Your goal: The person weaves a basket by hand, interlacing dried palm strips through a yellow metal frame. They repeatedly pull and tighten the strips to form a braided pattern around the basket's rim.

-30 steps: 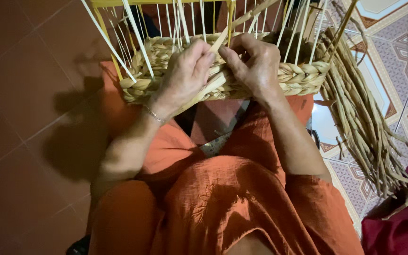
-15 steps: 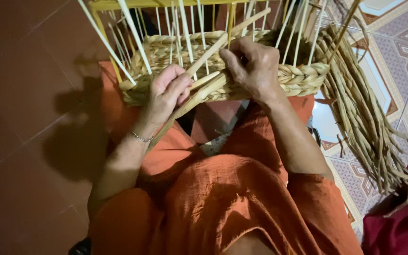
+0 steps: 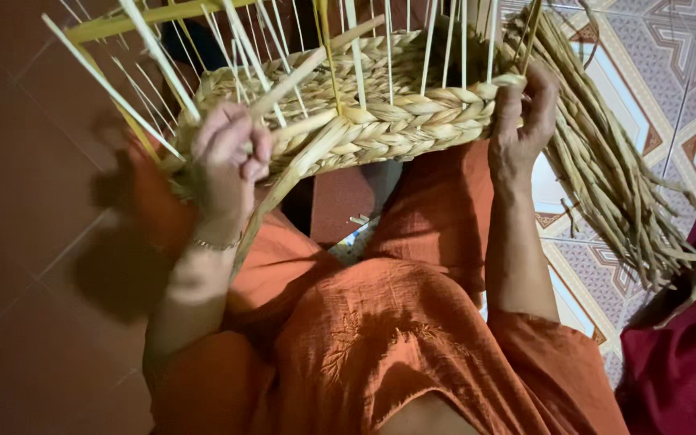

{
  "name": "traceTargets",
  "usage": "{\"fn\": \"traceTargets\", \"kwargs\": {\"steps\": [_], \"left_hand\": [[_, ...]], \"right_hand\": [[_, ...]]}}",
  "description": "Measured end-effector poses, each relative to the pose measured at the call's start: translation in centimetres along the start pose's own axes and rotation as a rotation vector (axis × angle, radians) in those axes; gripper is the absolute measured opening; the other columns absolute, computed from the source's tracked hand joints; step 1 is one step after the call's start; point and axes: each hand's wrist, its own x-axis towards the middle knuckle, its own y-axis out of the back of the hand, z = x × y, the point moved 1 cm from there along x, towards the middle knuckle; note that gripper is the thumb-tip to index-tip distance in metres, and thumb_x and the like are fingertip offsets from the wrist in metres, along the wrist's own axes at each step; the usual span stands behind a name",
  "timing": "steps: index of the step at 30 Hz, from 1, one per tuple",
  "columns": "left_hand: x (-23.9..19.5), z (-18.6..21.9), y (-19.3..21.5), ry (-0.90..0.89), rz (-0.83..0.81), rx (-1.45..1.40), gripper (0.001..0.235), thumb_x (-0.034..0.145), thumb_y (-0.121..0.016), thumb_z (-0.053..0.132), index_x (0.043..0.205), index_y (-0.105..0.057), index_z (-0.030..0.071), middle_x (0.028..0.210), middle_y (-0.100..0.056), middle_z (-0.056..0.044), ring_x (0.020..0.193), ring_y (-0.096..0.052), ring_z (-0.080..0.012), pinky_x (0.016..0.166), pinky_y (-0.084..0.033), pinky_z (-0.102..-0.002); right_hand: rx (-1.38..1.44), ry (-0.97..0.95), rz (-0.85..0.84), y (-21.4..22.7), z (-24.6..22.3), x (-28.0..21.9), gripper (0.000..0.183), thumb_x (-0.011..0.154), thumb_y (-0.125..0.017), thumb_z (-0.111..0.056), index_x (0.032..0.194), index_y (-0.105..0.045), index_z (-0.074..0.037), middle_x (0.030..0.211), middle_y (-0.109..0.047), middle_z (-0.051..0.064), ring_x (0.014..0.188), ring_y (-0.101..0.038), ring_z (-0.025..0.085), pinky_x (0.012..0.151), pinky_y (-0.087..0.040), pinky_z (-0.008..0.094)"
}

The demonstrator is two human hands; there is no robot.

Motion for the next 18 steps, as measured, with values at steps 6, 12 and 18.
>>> {"fn": "traceTargets", "kwargs": {"steps": [6, 12, 18], "left_hand": [[-1.2, 1.5, 0.4, -0.143, -0.217, 0.306, 0.019, 0.098, -0.051, 0.009, 0.082, -0.061, 0.006, 0.075, -0.062, -0.004, 0.06, -0.052, -0.008, 0.053, -0.043, -0.025], [-3.7, 0.8, 1.5, -0.233, -0.31, 0.204, 0.019, 0.097, -0.067, 0.003, 0.087, -0.052, 0.008, 0.081, -0.058, -0.006, 0.064, -0.048, -0.0103, 0.052, -0.045, -0.024], [-3.6, -0.7, 6.2, -0.233, 0.103, -0.021, 0.015, 0.124, -0.053, 0.021, 0.124, -0.048, 0.008, 0.078, -0.057, -0.007, 0.063, -0.047, -0.0108, 0.06, -0.042, -0.021]], "right_hand": [[0.038, 0.091, -0.006, -0.3, -0.4, 2.5, 0.021, 0.118, -0.059, -0.022, 0.129, -0.06, -0.004, 0.122, -0.059, 0.011, 0.104, -0.067, 0.019, 0.082, -0.059, 0.031], [0.064, 0.178, -0.027, -1.0, 1.2, 4.2, 0.025, 0.12, -0.059, -0.026, 0.128, -0.063, -0.002, 0.119, -0.064, 0.011, 0.1, -0.071, 0.019, 0.083, -0.065, 0.032], [0.4, -0.289, -0.063, 2.7, 6.6, 2.8, 0.029, 0.115, -0.057, -0.027, 0.122, -0.074, -0.005, 0.102, -0.07, 0.002, 0.085, -0.062, 0.012, 0.071, -0.053, 0.029]]}}
